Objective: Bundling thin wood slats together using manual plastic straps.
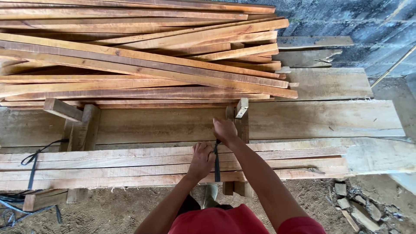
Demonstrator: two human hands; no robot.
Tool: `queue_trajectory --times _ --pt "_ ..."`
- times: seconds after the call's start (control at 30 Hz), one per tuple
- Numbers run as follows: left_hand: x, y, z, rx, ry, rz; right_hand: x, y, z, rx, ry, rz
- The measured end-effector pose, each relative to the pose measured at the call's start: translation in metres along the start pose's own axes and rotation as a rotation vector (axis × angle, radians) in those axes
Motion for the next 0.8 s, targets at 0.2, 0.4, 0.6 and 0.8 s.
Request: queue_trajectory --times 0.2,0.4,0.6,0.8 --pt "0.0 0.003 -0.007 0.261 -0.084 0.019 -0.004 -0.001 -0.006 0.07 0.072 -0.04" --pt "0.008 0.013 -0.002 0.401 0.046 -0.078 -0.018 -0.025 0.007 0.047 0.067 -0.04" --pt "0.017 0.018 0.003 0.311 0.136 -0.006 0.001 -0.014 0.008 -0.036 -0.032 0.03" --pt "0.019 0.01 0.0 0.217 0.244 0.064 -0.002 -0.016 0.021 -0.048 -0.023 0.141"
Point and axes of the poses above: each hand's wrist, its own x-axis towards the middle knuckle, its own y-axis out of the palm, z = x × y, the point moved 6 cm from there along x, towards the middle knuckle, and after that the axes turned 11 degrees about x, right-handed, at the moved point
